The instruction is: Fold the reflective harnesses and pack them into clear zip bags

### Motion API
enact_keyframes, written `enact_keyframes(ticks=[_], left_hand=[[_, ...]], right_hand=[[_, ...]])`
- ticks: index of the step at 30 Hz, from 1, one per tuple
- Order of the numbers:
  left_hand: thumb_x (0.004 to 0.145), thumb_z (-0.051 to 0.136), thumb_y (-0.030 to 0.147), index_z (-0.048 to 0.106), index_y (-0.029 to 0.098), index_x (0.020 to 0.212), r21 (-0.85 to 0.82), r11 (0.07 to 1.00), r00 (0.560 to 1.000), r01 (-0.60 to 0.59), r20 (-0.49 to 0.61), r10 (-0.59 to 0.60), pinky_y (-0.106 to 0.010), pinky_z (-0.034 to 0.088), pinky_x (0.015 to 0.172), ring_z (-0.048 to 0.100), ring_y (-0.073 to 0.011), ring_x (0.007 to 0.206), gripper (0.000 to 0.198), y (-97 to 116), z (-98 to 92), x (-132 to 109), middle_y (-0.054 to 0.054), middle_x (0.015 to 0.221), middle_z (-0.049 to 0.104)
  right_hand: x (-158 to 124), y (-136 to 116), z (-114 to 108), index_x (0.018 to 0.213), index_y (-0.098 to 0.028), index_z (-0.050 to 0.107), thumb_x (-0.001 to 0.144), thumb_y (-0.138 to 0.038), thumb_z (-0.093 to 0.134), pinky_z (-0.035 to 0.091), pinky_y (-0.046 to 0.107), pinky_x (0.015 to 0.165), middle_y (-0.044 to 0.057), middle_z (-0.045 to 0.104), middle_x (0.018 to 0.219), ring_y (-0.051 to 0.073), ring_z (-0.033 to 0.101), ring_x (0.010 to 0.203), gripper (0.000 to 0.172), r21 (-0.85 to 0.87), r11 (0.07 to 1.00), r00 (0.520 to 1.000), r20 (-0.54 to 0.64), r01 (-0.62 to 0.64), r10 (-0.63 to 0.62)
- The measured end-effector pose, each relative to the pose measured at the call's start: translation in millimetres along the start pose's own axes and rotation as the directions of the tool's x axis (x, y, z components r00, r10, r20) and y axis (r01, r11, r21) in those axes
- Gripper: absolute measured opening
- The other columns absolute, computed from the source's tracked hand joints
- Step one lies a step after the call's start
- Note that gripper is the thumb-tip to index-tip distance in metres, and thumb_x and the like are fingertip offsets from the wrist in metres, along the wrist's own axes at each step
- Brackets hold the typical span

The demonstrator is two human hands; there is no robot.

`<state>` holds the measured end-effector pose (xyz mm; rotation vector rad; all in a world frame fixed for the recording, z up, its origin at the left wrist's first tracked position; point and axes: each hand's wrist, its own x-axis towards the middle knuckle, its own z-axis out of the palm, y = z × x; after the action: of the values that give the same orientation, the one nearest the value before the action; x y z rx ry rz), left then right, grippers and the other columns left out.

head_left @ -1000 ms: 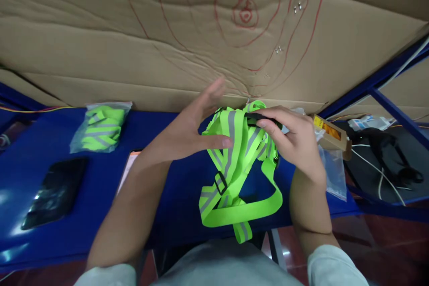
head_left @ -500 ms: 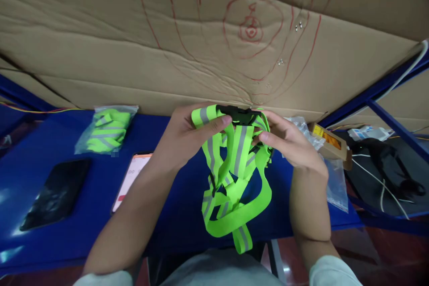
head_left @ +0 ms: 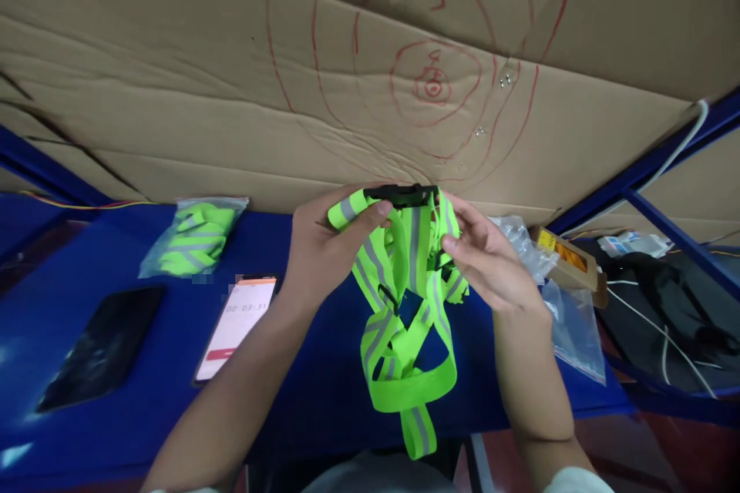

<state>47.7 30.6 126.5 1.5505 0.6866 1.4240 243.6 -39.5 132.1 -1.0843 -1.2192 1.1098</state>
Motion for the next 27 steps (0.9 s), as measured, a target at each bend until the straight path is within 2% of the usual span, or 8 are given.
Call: enact_keyframes(ticks=[2, 6, 9, 11, 14, 18, 22, 27], left_hand=[[0.087, 0.077, 0.033, 0.076, 0.024, 0.111, -0.134, 0.990, 0.996, 0.046, 0.076, -0.036, -0.034, 0.063, 0.078, 0.075, -0.0236, 0.096, 0.025, 4, -1.5, 0, -0.004, 0.109, 0.078], [0.079, 0.085, 0.025, 0.070, 0.025, 0.119, -0.234, 0.969, 0.984, 0.079, 0.177, -0.037, -0.038, 0.063, 0.090, 0.067, -0.0294, 0.121, 0.043, 13, -5.0, -2, -0.007, 0.124, 0.073], [0.075, 0.088, 0.021, 0.063, 0.029, 0.128, -0.272, 0.950, 0.950, 0.152, 0.305, -0.064, -0.040, 0.060, 0.097, 0.064, -0.0300, 0.127, 0.059, 16, -5.6, -3, -0.006, 0.133, 0.070], [0.073, 0.089, 0.019, 0.061, 0.029, 0.131, -0.260, 0.945, 0.927, 0.200, 0.362, -0.097, -0.039, 0.058, 0.100, 0.064, -0.0291, 0.127, 0.065, 13, -3.6, -3, -0.007, 0.137, 0.067], [0.066, 0.093, 0.018, 0.055, 0.030, 0.139, -0.222, 0.945, 0.909, 0.240, 0.393, -0.139, -0.038, 0.055, 0.104, 0.062, -0.0289, 0.130, 0.083, 6, 0.8, -3, -0.008, 0.141, 0.064], [0.061, 0.095, 0.020, 0.044, 0.036, 0.152, -0.223, 0.872, 0.802, 0.437, 0.535, -0.265, -0.036, 0.055, 0.100, 0.063, -0.0305, 0.129, 0.105, -3, 0.0, 0, -0.008, 0.135, 0.068], [0.055, 0.098, 0.026, 0.060, 0.035, 0.142, -0.261, 0.832, 0.739, 0.489, 0.630, -0.237, -0.037, 0.055, 0.101, 0.064, -0.0311, 0.128, 0.096, -6, -8.6, 6, -0.007, 0.132, 0.070], [0.059, 0.095, 0.029, 0.080, 0.021, 0.100, -0.127, 0.889, 0.708, 0.439, 0.658, -0.255, -0.033, 0.057, 0.076, 0.072, -0.0227, 0.080, 0.044, -9, -13.1, 13, -0.004, 0.087, 0.078]], right_hand=[[0, 2, 1, 0.135, -0.035, 0.061, 0.073, -0.040, 0.089, 0.060, 0.038, 0.097, 0.001, 0.070, 0.129, 0.024, 0.066, 0.118, 0.068, -0.011, 1.000, 1.000, 0.003, -0.020, 0.020], [1, 1, -1, 0.131, -0.034, 0.064, 0.075, -0.039, 0.088, 0.058, 0.035, 0.086, 0.000, 0.071, 0.114, 0.022, 0.067, 0.106, 0.061, -0.100, 0.993, 0.997, 0.043, -0.056, 0.060], [4, -1, -4, 0.102, -0.028, 0.071, 0.069, -0.036, 0.091, 0.053, 0.035, 0.093, 0.001, 0.068, 0.117, 0.022, 0.063, 0.113, 0.039, -0.223, 0.973, 0.998, 0.034, 0.062, -0.056], [6, -2, -6, 0.082, -0.023, 0.065, 0.069, -0.036, 0.091, 0.050, 0.034, 0.096, 0.002, 0.068, 0.114, 0.022, 0.061, 0.115, 0.033, -0.264, 0.955, 0.991, 0.051, 0.136, -0.127], [5, 0, -8, 0.078, -0.023, 0.058, 0.072, -0.039, 0.088, 0.050, 0.029, 0.074, -0.001, 0.064, 0.085, 0.017, 0.062, 0.083, 0.035, -0.220, 0.966, 0.990, 0.068, 0.136, -0.124], [4, 2, -10, 0.081, -0.025, 0.056, 0.074, -0.044, 0.085, 0.045, 0.027, 0.060, -0.004, 0.055, 0.071, 0.015, 0.052, 0.064, 0.036, -0.143, 0.987, 0.997, -0.005, 0.075, -0.076], [5, 0, -13, 0.079, -0.026, 0.051, 0.071, -0.056, 0.083, 0.049, 0.030, 0.059, -0.003, 0.055, 0.071, 0.018, 0.058, 0.066, 0.045, -0.074, 0.997, 0.997, -0.069, 0.025, -0.030], [5, -2, -14, 0.075, -0.027, 0.056, 0.068, -0.063, 0.082, 0.058, 0.039, 0.070, 0.003, 0.070, 0.083, 0.026, 0.069, 0.087, 0.046, -0.064, 0.998, 0.999, -0.032, 0.027, -0.029]])
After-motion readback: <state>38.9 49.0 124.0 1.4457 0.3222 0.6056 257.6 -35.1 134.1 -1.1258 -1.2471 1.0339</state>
